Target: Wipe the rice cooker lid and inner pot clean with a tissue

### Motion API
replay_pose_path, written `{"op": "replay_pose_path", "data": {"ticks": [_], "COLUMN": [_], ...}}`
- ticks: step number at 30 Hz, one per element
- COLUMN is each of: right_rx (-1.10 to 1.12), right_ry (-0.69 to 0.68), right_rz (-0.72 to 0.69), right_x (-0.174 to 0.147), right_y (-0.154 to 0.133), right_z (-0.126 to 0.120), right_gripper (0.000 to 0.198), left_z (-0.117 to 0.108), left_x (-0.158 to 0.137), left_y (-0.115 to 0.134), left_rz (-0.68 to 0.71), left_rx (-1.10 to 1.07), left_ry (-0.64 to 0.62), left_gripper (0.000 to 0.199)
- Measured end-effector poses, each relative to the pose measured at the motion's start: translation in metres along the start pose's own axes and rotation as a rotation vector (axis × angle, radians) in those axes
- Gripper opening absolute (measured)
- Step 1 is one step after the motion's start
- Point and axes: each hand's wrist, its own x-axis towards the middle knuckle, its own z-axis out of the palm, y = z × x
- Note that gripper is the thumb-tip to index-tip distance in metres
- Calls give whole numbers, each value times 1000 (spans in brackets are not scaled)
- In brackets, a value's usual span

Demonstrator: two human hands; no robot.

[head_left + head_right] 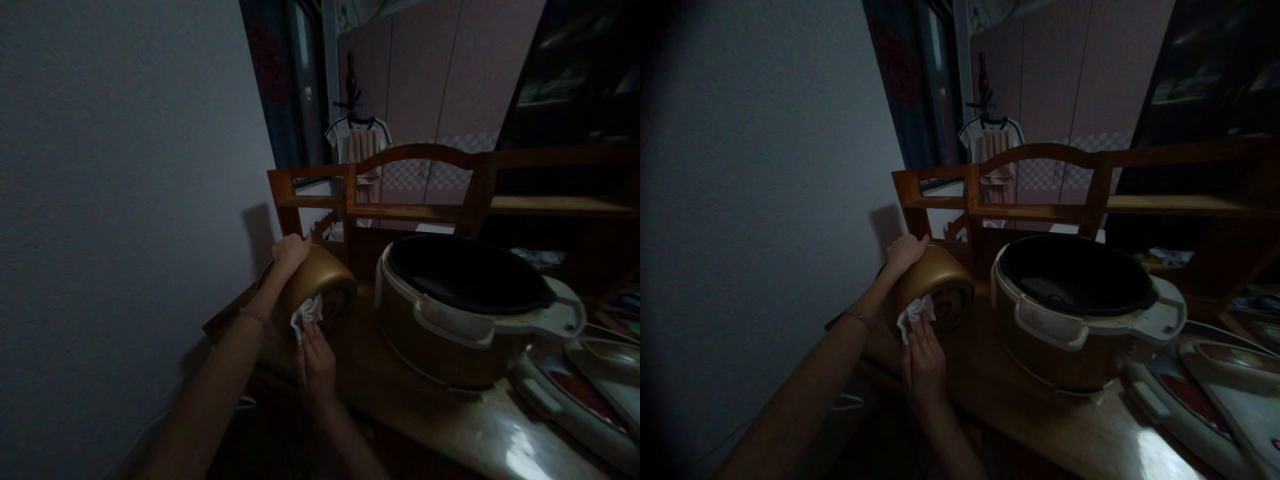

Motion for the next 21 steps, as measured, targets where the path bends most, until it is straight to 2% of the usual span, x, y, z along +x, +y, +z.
{"op": "replay_pose_path", "data": {"ticks": [5,10,21], "right_rx": [4,-10,-108], "right_ry": [-156,-246,-320], "right_rz": [-27,-26,68], "right_x": [-13,-19,-35], "right_y": [-5,-7,-5], "right_z": [-3,-11,-24], "right_gripper": [53,51,55], "left_z": [-3,-4,-7], "left_x": [-2,-2,-4], "left_y": [0,-3,-1], "left_rz": [6,1,0], "left_rx": [5,4,-1], "left_ry": [5,0,-10], "left_gripper": [65,66,65]}}
